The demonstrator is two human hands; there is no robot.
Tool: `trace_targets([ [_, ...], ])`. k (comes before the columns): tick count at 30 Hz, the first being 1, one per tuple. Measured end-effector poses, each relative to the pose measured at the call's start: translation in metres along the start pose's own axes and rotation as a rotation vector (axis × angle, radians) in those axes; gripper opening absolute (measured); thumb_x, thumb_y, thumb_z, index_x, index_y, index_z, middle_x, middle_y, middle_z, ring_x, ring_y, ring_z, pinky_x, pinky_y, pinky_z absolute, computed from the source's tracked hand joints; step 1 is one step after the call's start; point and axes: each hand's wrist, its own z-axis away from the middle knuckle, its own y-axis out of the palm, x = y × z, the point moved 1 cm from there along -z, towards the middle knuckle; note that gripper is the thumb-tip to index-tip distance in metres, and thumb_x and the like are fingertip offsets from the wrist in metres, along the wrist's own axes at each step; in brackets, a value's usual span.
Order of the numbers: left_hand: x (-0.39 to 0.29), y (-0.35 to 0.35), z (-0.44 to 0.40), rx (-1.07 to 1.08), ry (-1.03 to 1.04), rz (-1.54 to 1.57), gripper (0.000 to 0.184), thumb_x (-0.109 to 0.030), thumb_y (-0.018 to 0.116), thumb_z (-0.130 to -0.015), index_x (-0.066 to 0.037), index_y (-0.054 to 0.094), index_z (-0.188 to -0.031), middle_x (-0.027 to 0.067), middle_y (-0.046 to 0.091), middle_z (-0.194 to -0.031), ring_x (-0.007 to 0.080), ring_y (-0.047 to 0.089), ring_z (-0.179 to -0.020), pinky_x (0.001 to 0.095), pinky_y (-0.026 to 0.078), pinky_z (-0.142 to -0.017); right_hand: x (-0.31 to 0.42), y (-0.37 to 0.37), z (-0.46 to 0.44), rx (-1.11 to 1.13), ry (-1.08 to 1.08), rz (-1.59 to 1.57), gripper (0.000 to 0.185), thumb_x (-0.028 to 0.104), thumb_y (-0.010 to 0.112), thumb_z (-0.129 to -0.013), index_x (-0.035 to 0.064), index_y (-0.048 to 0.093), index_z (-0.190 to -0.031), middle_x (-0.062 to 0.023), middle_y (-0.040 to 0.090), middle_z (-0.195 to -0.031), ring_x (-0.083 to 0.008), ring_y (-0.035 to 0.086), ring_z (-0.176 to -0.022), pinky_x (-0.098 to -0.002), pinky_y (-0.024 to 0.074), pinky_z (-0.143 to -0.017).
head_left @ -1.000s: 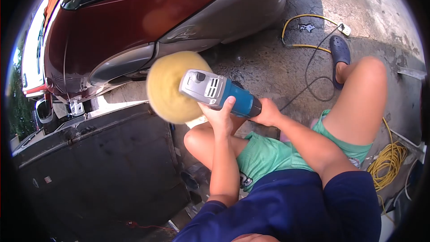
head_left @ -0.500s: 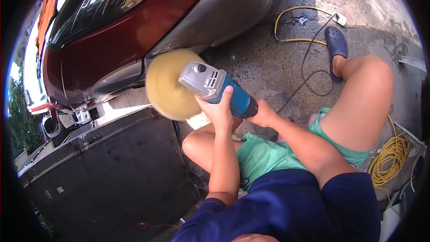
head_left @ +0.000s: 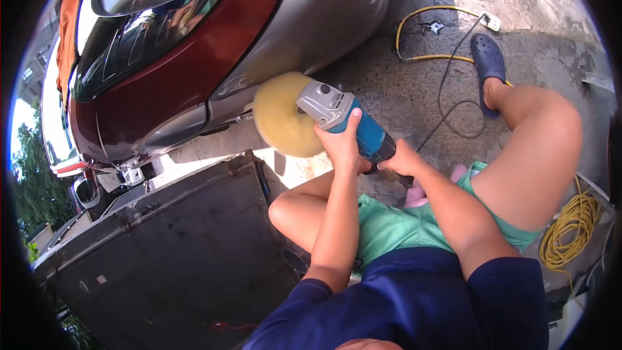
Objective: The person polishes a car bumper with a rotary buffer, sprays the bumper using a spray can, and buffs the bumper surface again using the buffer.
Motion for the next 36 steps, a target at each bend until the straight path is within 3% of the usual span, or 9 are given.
trace_targets([
  [2, 0.01, 0.011, -0.006, 0.0, -0.012, -0.052, 0.097, -0.029, 0.098, -0.079, 0.007, 0.038, -0.146, 0.0237, 0.059, -0.136, 0.0286, 0.062, -0.123, 0.0426, 0.051, -0.106, -0.013, -0.004, -0.007, 0.025, 0.054, -0.053, 0.029, 0.015, 0.091, -0.069, -0.0023, 0.074, -0.084, -0.0115, 0.073, -0.07, -0.022, 0.071, -0.064, -0.0376, 0.0549, -0.068],
  [5, 0.038, 0.021, -0.023, -0.002, -0.066, -0.074, 0.1, -0.03, 0.099, -0.077, 0.009, 0.038, -0.146, 0.0248, 0.058, -0.138, 0.0299, 0.062, -0.124, 0.0418, 0.051, -0.107, -0.022, -0.009, -0.015, 0.018, 0.109, -0.089, 0.022, 0.011, 0.089, -0.07, -0.0013, 0.073, -0.079, -0.0086, 0.071, -0.068, -0.0183, 0.068, -0.06, -0.0359, 0.0532, -0.065],
  [14, 0.03, 0.03, -0.015, -0.086, -0.054, -0.164, 0.088, -0.026, 0.099, -0.076, 0.007, 0.046, -0.138, 0.021, 0.065, -0.128, 0.0274, 0.066, -0.115, 0.039, 0.053, -0.103, -0.029, -0.007, -0.024, 0.098, 0.174, -0.084, 0.021, 0.01, 0.089, -0.073, -0.0019, 0.074, -0.081, -0.0084, 0.073, -0.071, -0.0182, 0.068, -0.063, -0.0368, 0.0535, -0.067],
  [17, 0.023, 0.009, -0.01, -0.113, 0.033, -0.192, 0.085, -0.02, 0.098, -0.076, 0.006, 0.047, -0.138, 0.0193, 0.065, -0.127, 0.0256, 0.066, -0.115, 0.0387, 0.052, -0.104, -0.028, 0.009, -0.028, 0.168, 0.151, -0.045, 0.032, 0.015, 0.091, -0.072, -0.0034, 0.076, -0.094, -0.0116, 0.077, -0.079, -0.0244, 0.075, -0.074, -0.0396, 0.0574, -0.075],
  [20, 0.006, -0.017, 0.001, -0.152, 0.177, -0.072, 0.081, -0.016, 0.095, -0.079, 0.004, 0.046, -0.141, 0.0172, 0.063, -0.13, 0.0251, 0.065, -0.116, 0.0389, 0.052, -0.105, -0.005, 0.027, -0.017, 0.032, -0.04, 0.02, 0.036, 0.018, 0.092, -0.072, -0.0015, 0.078, -0.1, -0.0149, 0.08, -0.089, -0.0305, 0.078, -0.087, -0.042, 0.0595, -0.082],
  [21, -0.002, -0.027, 0.005, -0.152, 0.231, -0.019, 0.08, -0.015, 0.094, -0.08, 0.003, 0.046, -0.142, 0.0167, 0.063, -0.131, 0.0249, 0.065, -0.116, 0.0387, 0.053, -0.105, 0.02, 0.023, -0.006, 0.082, -0.057, -0.006, 0.044, 0.022, 0.093, -0.07, 0.0006, 0.079, -0.107, -0.0209, 0.081, -0.098, -0.0375, 0.078, -0.098, -0.0448, 0.0602, -0.089],
  [24, -0.024, -0.053, 0.011, -0.132, 0.347, 0.088, 0.075, -0.019, 0.087, -0.087, 0.001, 0.044, -0.145, 0.0143, 0.06, -0.132, 0.0237, 0.065, -0.113, 0.0382, 0.054, -0.104, 0.03, 0.049, -0.02, 0.052, -0.165, 0.074, 0.047, 0.025, 0.092, -0.069, 0.0021, 0.078, -0.108, -0.0246, 0.079, -0.1, -0.0411, 0.077, -0.099, -0.0471, 0.0601, -0.09],
  [27, -0.017, -0.082, -0.003, -0.096, 0.389, 0.145, 0.074, -0.024, 0.086, -0.088, 0.001, 0.045, -0.144, 0.0135, 0.062, -0.126, 0.0232, 0.066, -0.109, 0.0407, 0.057, -0.1, 0.038, 0.053, -0.024, -0.009, -0.226, 0.126, 0.041, 0.019, 0.086, -0.069, 0.003, 0.078, -0.105, -0.0278, 0.077, -0.101, -0.0447, 0.074, -0.102, -0.05, 0.0596, -0.091],
  [36, 0.018, -0.066, -0.012, 0.097, 0.235, 0.289, 0.066, -0.022, 0.091, -0.08, -0.001, 0.056, -0.132, 0.0069, 0.064, -0.114, 0.0178, 0.065, -0.102, 0.034, 0.055, -0.094, 0.008, 0.043, -0.03, -0.118, -0.151, 0.12, 0.042, 0.014, 0.081, -0.071, 0.003, 0.075, -0.111, -0.0273, 0.076, -0.106, -0.0467, 0.072, -0.107, -0.0521, 0.0578, -0.093],
])
